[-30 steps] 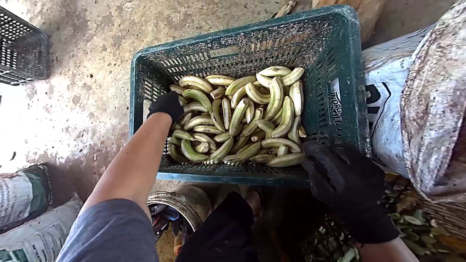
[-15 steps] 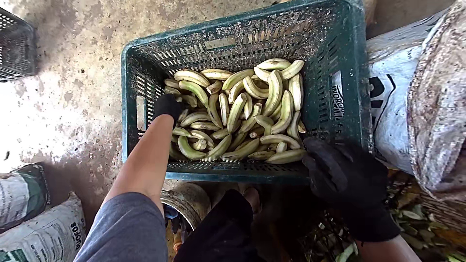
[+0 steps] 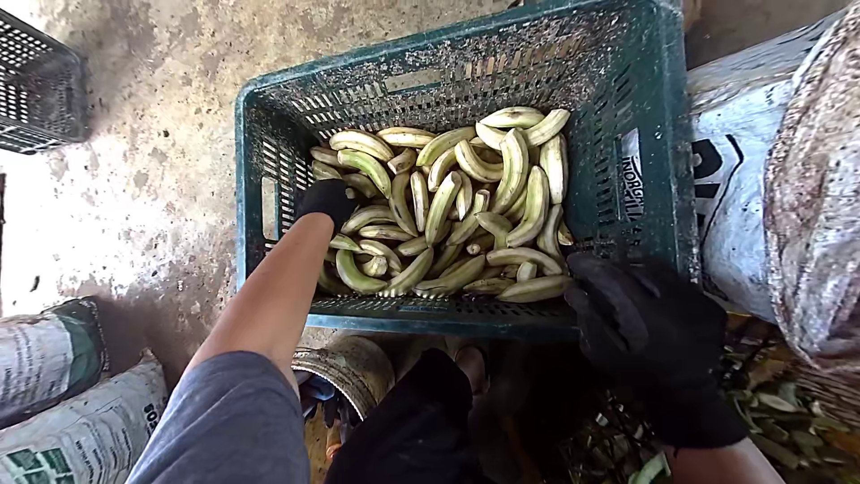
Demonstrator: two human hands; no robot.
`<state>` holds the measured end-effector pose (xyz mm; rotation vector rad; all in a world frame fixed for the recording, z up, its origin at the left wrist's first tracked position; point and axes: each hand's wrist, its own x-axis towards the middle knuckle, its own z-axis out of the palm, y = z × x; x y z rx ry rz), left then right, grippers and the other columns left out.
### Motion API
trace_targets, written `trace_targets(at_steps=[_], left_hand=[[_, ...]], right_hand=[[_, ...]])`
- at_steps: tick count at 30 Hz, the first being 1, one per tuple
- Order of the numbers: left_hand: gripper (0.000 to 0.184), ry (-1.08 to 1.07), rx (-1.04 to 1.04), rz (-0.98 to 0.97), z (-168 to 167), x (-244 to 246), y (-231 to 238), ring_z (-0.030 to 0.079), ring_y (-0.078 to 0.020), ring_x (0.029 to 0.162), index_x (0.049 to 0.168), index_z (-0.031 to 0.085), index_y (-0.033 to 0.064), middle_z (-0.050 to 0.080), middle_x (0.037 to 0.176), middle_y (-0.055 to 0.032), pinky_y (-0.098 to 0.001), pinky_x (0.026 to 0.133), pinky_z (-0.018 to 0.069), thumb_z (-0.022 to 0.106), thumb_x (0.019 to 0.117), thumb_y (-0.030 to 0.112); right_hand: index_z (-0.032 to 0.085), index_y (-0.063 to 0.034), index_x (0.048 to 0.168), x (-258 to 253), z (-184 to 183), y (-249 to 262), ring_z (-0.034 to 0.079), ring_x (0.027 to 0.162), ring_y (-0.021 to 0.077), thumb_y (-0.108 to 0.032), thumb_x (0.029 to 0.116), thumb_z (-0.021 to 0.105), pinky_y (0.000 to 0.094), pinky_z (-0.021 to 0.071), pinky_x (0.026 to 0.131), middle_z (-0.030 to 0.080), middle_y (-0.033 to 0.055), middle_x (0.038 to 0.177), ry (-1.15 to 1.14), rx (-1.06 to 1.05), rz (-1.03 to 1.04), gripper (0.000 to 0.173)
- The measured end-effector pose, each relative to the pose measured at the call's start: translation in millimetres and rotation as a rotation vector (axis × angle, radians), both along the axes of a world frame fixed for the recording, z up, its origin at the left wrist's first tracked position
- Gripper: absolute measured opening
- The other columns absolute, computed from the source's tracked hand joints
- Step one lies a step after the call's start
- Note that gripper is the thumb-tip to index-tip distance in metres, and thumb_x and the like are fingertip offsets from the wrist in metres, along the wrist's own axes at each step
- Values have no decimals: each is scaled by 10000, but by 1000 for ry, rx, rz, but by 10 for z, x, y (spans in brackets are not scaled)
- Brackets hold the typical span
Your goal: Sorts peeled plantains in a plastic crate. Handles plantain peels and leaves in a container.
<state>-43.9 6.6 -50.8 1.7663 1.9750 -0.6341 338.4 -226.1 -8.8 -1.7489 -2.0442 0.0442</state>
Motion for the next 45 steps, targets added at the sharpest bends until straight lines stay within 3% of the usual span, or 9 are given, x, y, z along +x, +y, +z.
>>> trace_targets(at_steps=[4, 7, 11, 15, 19, 22, 29, 39, 45], left_hand=[[599, -236, 63, 90, 271, -169, -244, 663, -431, 1067, 1297, 612, 67, 680, 1135, -240, -697, 914, 494, 644, 958, 559], [522, -70, 20, 41, 614, -252, -554, 695, -415, 932, 1186, 651, 98, 707, 999, -200, -701, 800, 527, 655, 947, 563], [362, 283, -250, -187, 591, -259, -740, 642, -481, 1123, 1291, 665, 156, 676, 1229, -213, -749, 859, 483, 681, 970, 320], [343, 345, -317, -235, 263, -247, -727, 664, -478, 1066, 1263, 645, 127, 686, 1155, -230, -718, 791, 519, 692, 927, 178], [319, 218, -326, -234, 329, -336, -623, 662, -432, 1109, 1255, 661, 161, 698, 1163, -183, -714, 850, 507, 651, 984, 331], [342, 54, -283, -203, 500, -198, -580, 671, -405, 962, 1078, 673, 80, 687, 983, -189, -665, 811, 513, 623, 1011, 412], [268, 166, -368, -350, 272, 134, -577, 653, -434, 1098, 1081, 715, 64, 694, 1123, -210, -695, 867, 503, 703, 942, 294], [525, 263, -403, -544, 664, 151, -979, 612, -433, 1169, 1427, 588, 332, 624, 1327, -144, -677, 844, 525, 740, 925, 316], [356, 321, -359, -803, 164, 236, -939, 632, -383, 1122, 1170, 689, 120, 646, 1259, -112, -592, 852, 553, 796, 832, 157]], right_hand=[[722, -125, 1244, 29, -7, 4, 708, 932, 365, -415, 1027, 476, 536, 542, 739, 739, 181, 1046, 10, 24, 18, 437], [721, -113, 1244, 23, 1, 0, 705, 907, 367, -410, 1028, 481, 536, 540, 727, 737, 181, 1018, 27, 14, 24, 439], [723, -127, 1252, 37, -3, -11, 714, 918, 355, -410, 1030, 460, 533, 545, 750, 746, 169, 1038, 9, -13, 20, 445], [732, -108, 1221, 31, 4, -7, 707, 893, 364, -382, 1030, 465, 530, 535, 727, 740, 180, 1007, -7, -8, 24, 428], [727, -117, 1239, 57, 10, -25, 706, 933, 354, -397, 1030, 466, 526, 540, 766, 742, 168, 1047, -5, -40, 20, 436], [736, -109, 1217, 49, 10, -15, 707, 904, 351, -389, 1035, 470, 525, 539, 750, 744, 174, 1022, 13, -15, 25, 427], [718, -114, 1250, 54, 18, -11, 706, 913, 370, -390, 1035, 466, 549, 538, 751, 739, 182, 1038, -11, -19, 35, 431], [703, -120, 1281, 13, 11, -17, 710, 954, 381, -382, 1032, 471, 563, 539, 780, 740, 190, 1056, -3, 6, 54, 429], [721, -118, 1245, 31, 20, -8, 704, 931, 367, -417, 1030, 436, 533, 532, 739, 743, 170, 1043, -24, -13, 25, 466]])
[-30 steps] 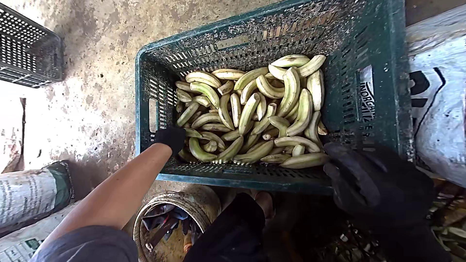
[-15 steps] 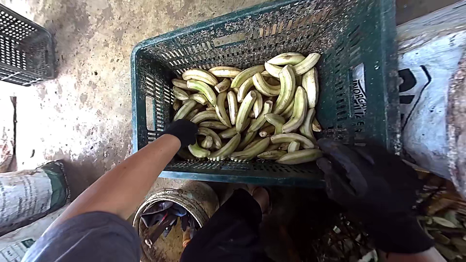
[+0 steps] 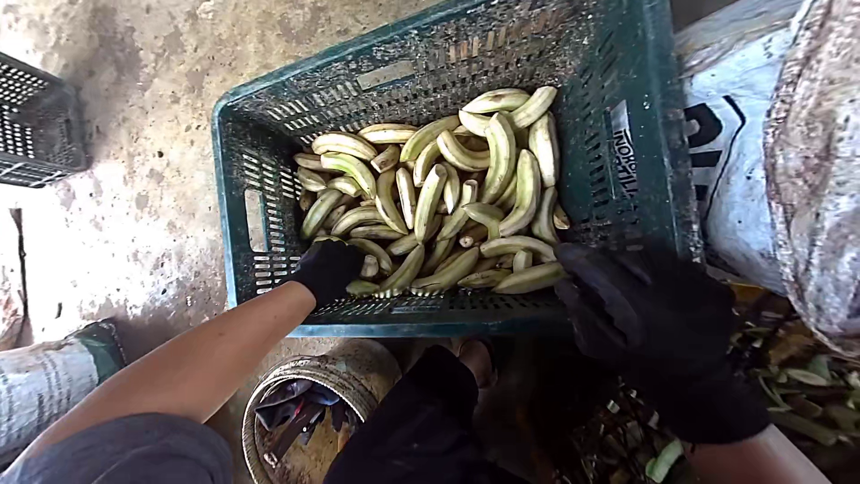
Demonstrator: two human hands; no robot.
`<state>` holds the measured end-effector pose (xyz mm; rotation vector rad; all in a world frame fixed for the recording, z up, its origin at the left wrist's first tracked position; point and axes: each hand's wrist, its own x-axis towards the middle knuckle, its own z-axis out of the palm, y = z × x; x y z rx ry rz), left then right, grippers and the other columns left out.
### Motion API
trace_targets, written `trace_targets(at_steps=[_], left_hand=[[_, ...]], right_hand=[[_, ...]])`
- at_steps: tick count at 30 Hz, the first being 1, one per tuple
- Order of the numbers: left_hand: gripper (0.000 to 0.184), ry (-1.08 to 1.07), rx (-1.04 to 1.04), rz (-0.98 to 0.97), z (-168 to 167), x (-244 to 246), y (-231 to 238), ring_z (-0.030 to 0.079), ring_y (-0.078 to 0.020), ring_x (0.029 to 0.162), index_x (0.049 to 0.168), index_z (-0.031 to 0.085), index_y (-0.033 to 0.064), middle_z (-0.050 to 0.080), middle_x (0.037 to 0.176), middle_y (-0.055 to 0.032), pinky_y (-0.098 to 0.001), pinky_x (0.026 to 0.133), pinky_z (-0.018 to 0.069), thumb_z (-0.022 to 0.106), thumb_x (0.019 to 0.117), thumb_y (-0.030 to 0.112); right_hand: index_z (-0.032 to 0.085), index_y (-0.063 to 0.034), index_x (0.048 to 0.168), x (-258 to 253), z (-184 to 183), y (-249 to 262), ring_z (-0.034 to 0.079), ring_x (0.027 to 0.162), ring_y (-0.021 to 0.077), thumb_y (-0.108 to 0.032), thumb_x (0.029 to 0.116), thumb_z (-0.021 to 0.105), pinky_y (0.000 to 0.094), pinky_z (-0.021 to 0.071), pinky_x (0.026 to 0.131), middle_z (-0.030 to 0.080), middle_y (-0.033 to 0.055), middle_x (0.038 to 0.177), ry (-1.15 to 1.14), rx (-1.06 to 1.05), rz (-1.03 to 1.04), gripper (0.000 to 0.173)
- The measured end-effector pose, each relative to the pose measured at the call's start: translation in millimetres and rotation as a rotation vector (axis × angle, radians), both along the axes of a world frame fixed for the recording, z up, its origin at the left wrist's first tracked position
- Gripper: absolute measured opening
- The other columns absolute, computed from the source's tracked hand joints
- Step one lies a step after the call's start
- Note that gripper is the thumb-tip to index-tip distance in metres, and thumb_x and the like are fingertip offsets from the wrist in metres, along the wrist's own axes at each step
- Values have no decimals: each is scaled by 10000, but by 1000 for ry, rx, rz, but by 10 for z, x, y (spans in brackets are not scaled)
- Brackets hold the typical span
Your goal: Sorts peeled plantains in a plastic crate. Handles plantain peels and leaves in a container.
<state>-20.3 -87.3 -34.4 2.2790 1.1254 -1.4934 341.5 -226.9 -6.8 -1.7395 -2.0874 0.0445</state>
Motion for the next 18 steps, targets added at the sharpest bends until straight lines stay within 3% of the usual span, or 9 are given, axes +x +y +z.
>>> trace_targets(at_steps=[3, 5, 6, 8, 10, 12, 14, 16, 18], left_hand=[[375, -100, -39, -96, 23, -155, 169, 618, -357, 1152, 1127, 741, 221, 656, 1272, -50, -608, 866, 543, 853, 778, 300], [402, -230, -45, -35, 212, -207, 286, 575, -357, 1234, 1223, 736, 294, 649, 1300, -69, -623, 996, 468, 794, 847, 426], [436, -316, -23, 50, 360, -216, 313, 561, -361, 1265, 1271, 725, 290, 642, 1326, -92, -622, 1028, 444, 767, 876, 467], [474, -580, 36, 279, 689, -228, 318, 560, -354, 1256, 1224, 736, 152, 634, 1303, -140, -612, 1038, 443, 804, 859, 446], [525, -712, 34, 494, 1007, -213, 296, 554, -285, 1268, 1238, 697, 112, 606, 1340, -113, -552, 1061, 448, 852, 822, 392], [537, -608, 25, 542, 1210, -189, 235, 613, -248, 1181, 1240, 691, 189, 638, 1290, -61, -561, 988, 509, 877, 789, 412], [479, -344, -29, 417, 1182, -130, 123, 658, -276, 1096, 1267, 705, 253, 685, 1214, -54, -601, 924, 524, 819, 851, 461], [404, -151, -121, 365, 823, -145, 1, 669, -326, 1097, 1305, 675, 259, 697, 1192, -89, -631, 904, 530, 728, 940, 423], [391, -125, -230, 435, 460, -232, 14, 664, -341, 1127, 1351, 647, 190, 693, 1216, -133, -605, 963, 517, 684, 985, 322]], right_hand=[[715, -104, 1240, -4, 0, 9, 706, 926, 374, -398, 1029, 441, 539, 534, 734, 739, 179, 1041, 6, 11, 20, 454], [711, -98, 1252, 18, 7, 6, 701, 932, 385, -384, 1028, 446, 548, 534, 735, 735, 188, 1038, 3, 8, 41, 450], [707, -95, 1261, 22, 10, 2, 700, 940, 391, -376, 1030, 448, 555, 534, 743, 734, 195, 1041, 5, 2, 53, 446], [696, -96, 1288, 21, 20, -4, 700, 959, 398, -380, 1037, 442, 563, 535, 770, 733, 203, 1065, 15, -14, 69, 457], [694, -91, 1286, 22, 34, -2, 699, 945, 397, -378, 1037, 437, 559, 532, 761, 732, 206, 1058, 23, -14, 74, 458], [699, -88, 1280, 22, 42, -2, 700, 930, 394, -371, 1034, 454, 559, 534, 751, 733, 205, 1046, 34, -9, 67, 448], [701, -92, 1277, 26, 35, -8, 702, 920, 387, -373, 1029, 460, 551, 533, 746, 734, 201, 1034, 26, 0, 55, 446], [701, -96, 1274, 19, 22, -10, 697, 913, 381, -383, 1029, 453, 545, 530, 738, 730, 197, 1031, 16, 1, 44, 452], [700, -104, 1280, 5, 24, -3, 698, 930, 382, -404, 1027, 446, 546, 531, 738, 730, 194, 1052, 10, -10, 35, 467]])
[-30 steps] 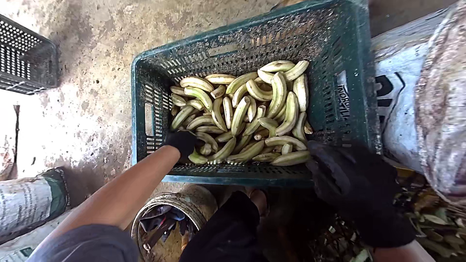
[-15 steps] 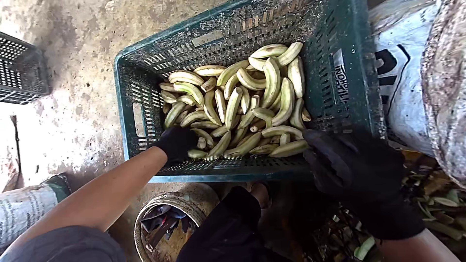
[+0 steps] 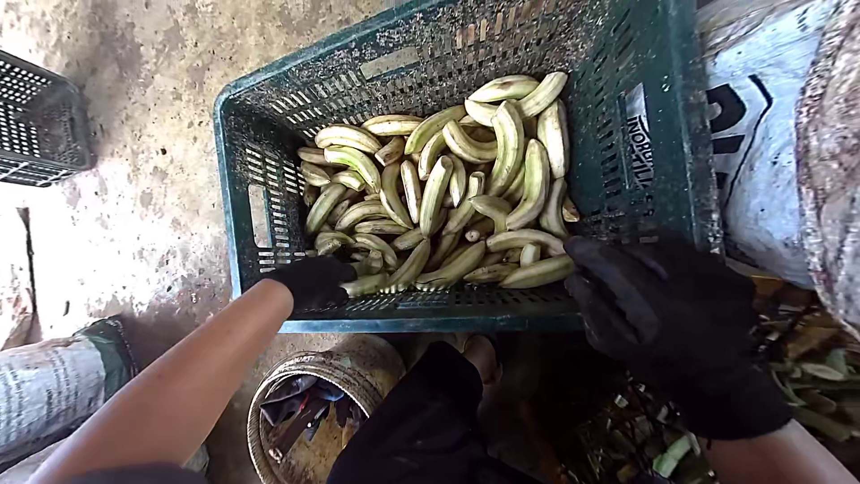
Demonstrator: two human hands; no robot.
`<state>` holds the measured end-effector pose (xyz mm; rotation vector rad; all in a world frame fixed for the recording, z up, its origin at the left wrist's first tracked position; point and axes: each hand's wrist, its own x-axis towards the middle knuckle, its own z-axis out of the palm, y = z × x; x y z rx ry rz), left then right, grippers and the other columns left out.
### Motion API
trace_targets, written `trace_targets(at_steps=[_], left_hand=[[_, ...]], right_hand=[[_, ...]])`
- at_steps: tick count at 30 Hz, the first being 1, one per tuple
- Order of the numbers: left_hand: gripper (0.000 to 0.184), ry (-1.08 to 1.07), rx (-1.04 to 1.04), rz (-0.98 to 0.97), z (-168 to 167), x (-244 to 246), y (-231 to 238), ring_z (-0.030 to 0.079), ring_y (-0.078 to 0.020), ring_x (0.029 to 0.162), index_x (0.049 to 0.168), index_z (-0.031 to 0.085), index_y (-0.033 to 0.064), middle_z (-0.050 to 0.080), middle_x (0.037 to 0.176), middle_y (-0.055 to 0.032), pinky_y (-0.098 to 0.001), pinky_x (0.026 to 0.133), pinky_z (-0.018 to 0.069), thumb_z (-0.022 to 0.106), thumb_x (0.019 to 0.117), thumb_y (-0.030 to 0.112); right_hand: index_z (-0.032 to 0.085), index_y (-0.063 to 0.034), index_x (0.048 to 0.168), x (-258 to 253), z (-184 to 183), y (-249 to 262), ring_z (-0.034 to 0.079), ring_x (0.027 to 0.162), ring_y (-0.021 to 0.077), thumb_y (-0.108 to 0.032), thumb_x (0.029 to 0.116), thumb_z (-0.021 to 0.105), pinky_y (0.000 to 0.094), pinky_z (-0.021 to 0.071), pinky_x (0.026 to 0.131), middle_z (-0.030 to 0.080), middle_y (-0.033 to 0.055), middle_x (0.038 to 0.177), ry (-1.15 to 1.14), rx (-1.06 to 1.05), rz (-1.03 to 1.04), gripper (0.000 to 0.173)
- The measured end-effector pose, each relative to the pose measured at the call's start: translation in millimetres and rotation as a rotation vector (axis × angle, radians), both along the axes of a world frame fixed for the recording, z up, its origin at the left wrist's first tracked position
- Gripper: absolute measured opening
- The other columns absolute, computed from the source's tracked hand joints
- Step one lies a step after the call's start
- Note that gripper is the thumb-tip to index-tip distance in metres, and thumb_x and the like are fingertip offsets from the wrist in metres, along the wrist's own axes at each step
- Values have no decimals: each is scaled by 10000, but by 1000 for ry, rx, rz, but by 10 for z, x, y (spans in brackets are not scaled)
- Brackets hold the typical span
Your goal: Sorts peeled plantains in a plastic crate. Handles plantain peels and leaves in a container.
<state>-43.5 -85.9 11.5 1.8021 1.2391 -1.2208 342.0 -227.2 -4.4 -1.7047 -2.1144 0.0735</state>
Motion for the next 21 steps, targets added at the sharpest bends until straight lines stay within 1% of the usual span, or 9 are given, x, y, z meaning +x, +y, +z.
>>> trace_targets(at_steps=[2, 4, 6, 8, 10, 12, 15, 17, 21], left_hand=[[291, -21, 26, 157, -40, 54, 161, 679, -366, 1028, 1215, 689, 74, 705, 1094, -186, -621, 929, 516, 673, 998, 267], [263, -54, 177, 224, 22, 38, 334, 697, -369, 932, 1140, 704, 58, 714, 991, -189, -631, 875, 532, 642, 1017, 282], [287, 6, 294, 230, -12, -57, 481, 688, -393, 954, 1110, 704, 84, 710, 997, -194, -661, 855, 516, 680, 986, 342], [329, 49, 266, 183, -201, -178, 520, 666, -426, 1008, 1070, 704, 53, 697, 1019, -220, -690, 875, 498, 751, 929, 347], [330, -27, 176, 171, -417, -247, 426, 663, -418, 1022, 1073, 716, 29, 700, 1030, -218, -681, 908, 497, 796, 893, 293], [276, -59, 113, 129, -574, -220, 358, 668, -404, 990, 1049, 705, 14, 694, 997, -213, -653, 887, 510, 775, 907, 239], [321, -27, 169, 190, -588, -237, 363, 661, -416, 1030, 1046, 712, 11, 699, 1027, -223, -669, 919, 492, 758, 929, 307], [369, -9, 224, 244, -590, -234, 373, 657, -426, 1064, 1052, 725, 28, 705, 1060, -224, -698, 936, 476, 768, 913, 367], [438, 138, 186, 50, -491, 52, 313, 627, -453, 1171, 1174, 698, 51, 686, 1182, -236, -724, 951, 460, 717, 937, 419]], right_hand=[[710, -109, 1261, 15, -4, 5, 696, 925, 373, -411, 1023, 452, 539, 534, 725, 729, 182, 1039, -3, 6, -7, 463], [710, -125, 1264, 20, -6, -4, 696, 926, 361, -405, 1026, 455, 533, 531, 728, 731, 170, 1031, -4, 11, -9, 448], [707, -119, 1266, 10, -7, 0, 699, 918, 365, -398, 1027, 451, 535, 531, 719, 732, 175, 1028, 1, 14, -6, 448], [708, -113, 1266, 11, -10, 1, 702, 923, 372, -400, 1026, 458, 545, 535, 727, 733, 182, 1037, 8, 6, -8, 450], [717, -121, 1251, 3, -20, 1, 704, 946, 358, -405, 1026, 462, 530, 533, 754, 741, 168, 1041, 2, 18, -22, 443], [728, -125, 1231, 14, -35, -14, 704, 953, 352, -397, 1018, 478, 522, 534, 762, 743, 161, 1044, 4, 33, -32, 426], [722, -131, 1250, -3, -17, -15, 703, 970, 357, -385, 1014, 482, 531, 534, 770, 743, 162, 1078, 8, 17, -41, 422], [719, -134, 1247, -20, 1, -2, 702, 962, 359, -393, 1013, 480, 532, 534, 762, 742, 162, 1067, 6, 21, -47, 422], [717, -151, 1253, -14, 22, 1, 696, 968, 360, -418, 1008, 456, 546, 534, 760, 734, 149, 1073, -5, -10, -46, 446]])
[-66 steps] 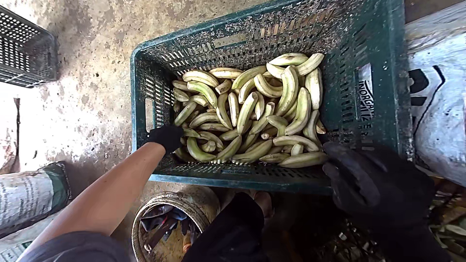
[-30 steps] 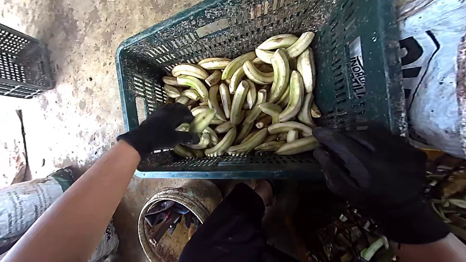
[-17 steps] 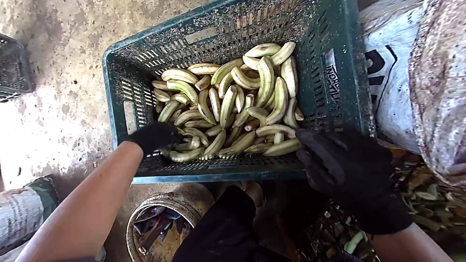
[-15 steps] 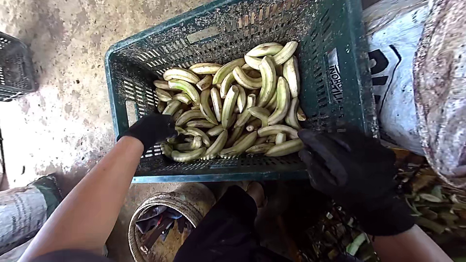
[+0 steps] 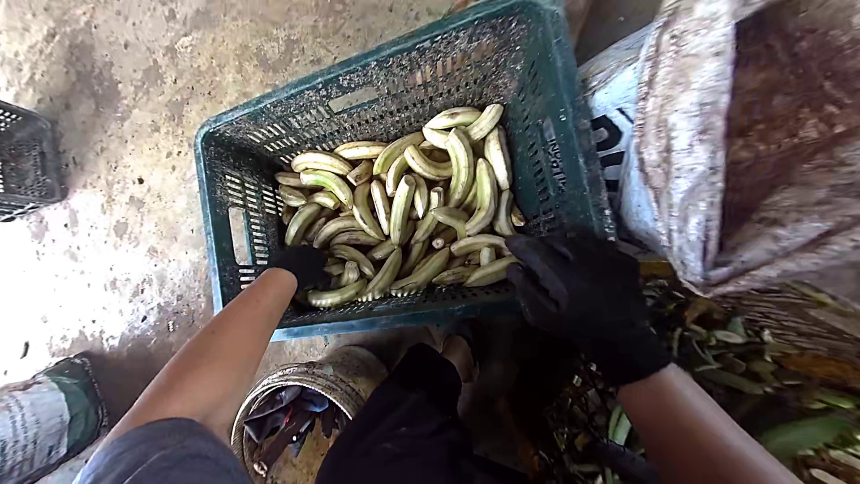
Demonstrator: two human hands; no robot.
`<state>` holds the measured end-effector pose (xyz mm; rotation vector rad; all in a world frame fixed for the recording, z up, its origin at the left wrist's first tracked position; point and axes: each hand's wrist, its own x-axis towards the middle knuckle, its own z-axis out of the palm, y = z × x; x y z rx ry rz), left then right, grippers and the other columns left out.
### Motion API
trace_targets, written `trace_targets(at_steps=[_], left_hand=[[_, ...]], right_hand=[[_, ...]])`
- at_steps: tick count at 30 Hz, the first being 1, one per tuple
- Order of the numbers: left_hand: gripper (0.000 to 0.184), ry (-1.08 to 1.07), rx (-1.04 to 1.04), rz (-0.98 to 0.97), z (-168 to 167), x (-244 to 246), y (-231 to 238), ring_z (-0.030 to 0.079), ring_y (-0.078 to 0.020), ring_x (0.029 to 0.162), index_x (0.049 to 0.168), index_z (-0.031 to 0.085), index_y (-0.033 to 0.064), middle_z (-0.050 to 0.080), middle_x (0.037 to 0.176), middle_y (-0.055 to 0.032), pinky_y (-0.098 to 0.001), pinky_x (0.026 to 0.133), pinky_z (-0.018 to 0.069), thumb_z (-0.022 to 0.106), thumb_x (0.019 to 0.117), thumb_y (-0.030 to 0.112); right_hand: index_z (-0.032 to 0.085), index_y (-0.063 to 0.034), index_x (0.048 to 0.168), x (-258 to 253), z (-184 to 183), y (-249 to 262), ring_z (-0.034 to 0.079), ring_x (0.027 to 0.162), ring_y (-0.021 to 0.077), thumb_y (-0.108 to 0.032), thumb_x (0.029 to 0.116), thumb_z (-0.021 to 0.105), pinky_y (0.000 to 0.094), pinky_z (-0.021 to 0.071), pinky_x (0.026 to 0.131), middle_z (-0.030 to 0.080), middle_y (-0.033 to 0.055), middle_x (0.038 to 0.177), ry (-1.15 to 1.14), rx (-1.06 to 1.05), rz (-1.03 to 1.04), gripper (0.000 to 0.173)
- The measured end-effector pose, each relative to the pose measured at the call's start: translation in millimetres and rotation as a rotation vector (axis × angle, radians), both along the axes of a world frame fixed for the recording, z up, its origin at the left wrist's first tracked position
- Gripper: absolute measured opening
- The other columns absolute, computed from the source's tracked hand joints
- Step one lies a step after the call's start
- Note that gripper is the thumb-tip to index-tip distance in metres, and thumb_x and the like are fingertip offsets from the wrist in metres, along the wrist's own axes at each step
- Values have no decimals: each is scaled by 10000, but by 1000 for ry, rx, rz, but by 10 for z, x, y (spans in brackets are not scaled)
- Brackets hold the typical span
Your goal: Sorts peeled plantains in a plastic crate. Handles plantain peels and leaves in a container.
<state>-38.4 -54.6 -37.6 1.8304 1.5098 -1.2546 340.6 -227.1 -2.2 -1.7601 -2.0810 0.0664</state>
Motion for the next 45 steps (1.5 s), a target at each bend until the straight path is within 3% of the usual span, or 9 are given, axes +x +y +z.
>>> trace_targets(at_steps=[3, 6, 9, 13, 20, 24, 29, 37, 45], left_hand=[[366, 45, 0, -99, 204, 298, -16, 649, -477, 1103, 1093, 709, 15, 691, 1127, -259, -737, 885, 480, 679, 966, 357], [288, -285, 235, 14, 708, 676, -100, 693, -411, 983, 1081, 704, 60, 715, 1034, -205, -692, 856, 511, 548, 1049, 300], [312, -659, 495, 219, 1382, 1159, -512, 726, -324, 882, 1144, 703, 158, 742, 1003, -116, -647, 810, 556, 519, 1065, 398], [396, -871, 736, -131, 1864, 1599, -1513, 673, -461, 1053, 1302, 666, 111, 681, 1214, -214, -719, 846, 504, 512, 1068, 392], [378, -1020, 592, -431, 1809, 1814, -2193, 721, -343, 911, 1236, 730, 162, 740, 1046, -128, -632, 780, 566, 545, 1043, 430], [363, -809, 567, -209, 1762, 2134, -1533, 679, -431, 1064, 1332, 653, 171, 695, 1204, -181, -717, 888, 499, 497, 1077, 379], [386, -505, 485, -242, 888, 2205, -675, 645, -462, 1147, 1378, 632, 269, 658, 1331, -140, -763, 881, 489, 577, 1004, 351], [391, -284, 274, -292, 213, 2338, -204, 622, -459, 1171, 1273, 696, 212, 683, 1233, -181, -739, 858, 500, 718, 904, 339], [464, -428, 19, 55, 193, 1936, -363, 698, -362, 819, 1324, 577, 48, 686, 989, -213, -583, 764, 574, 601, 1021, 399]], right_hand=[[722, -163, 1250, 15, -7, 6, 695, 1003, 356, -425, 1012, 458, 567, 535, 802, 735, 135, 1098, 35, -20, 3, 441], [725, -197, 1243, 31, 15, 24, 696, 1020, 300, -423, 1019, 487, 554, 535, 866, 736, 94, 1090, 156, -49, 9, 398], [705, -133, 1263, 102, 217, 30, 673, 1106, 134, -281, 1054, 519, 380, 541, 994, 719, 39, 1202, 623, -217, 41, 316], [645, -19, 1286, 287, 742, -473, 683, 1031, 111, -203, 1074, 471, 322, 579, 929, 699, 83, 1176, 1169, -226, -89, 330], [616, -154, 1365, 1161, 1262, -2592, 687, 1084, 191, -326, 1082, 414, 419, 577, 949, 673, 49, 1277, 1049, -110, -496, 388], [607, -54, 1340, 1495, 1276, -3503, 682, 1060, 180, -297, 1057, 424, 399, 573, 947, 681, 77, 1235, 1023, -8, -711, 415], [525, 23, 1370, 1694, 910, -4181, 676, 969, 94, -252, 1086, 388, 336, 580, 894, 685, 36, 1128, 1018, -58, -940, 418], [524, 56, 1347, 1535, 212, -3510, 658, 906, 85, -211, 1063, 394, 321, 571, 845, 673, 64, 1073, 1053, -287, -1103, 411], [543, 48, 1321, 1454, 43, -2848, 693, 944, 75, -229, 1065, 428, 316, 591, 894, 706, 28, 1100, 1030, -254, -890, 395]])
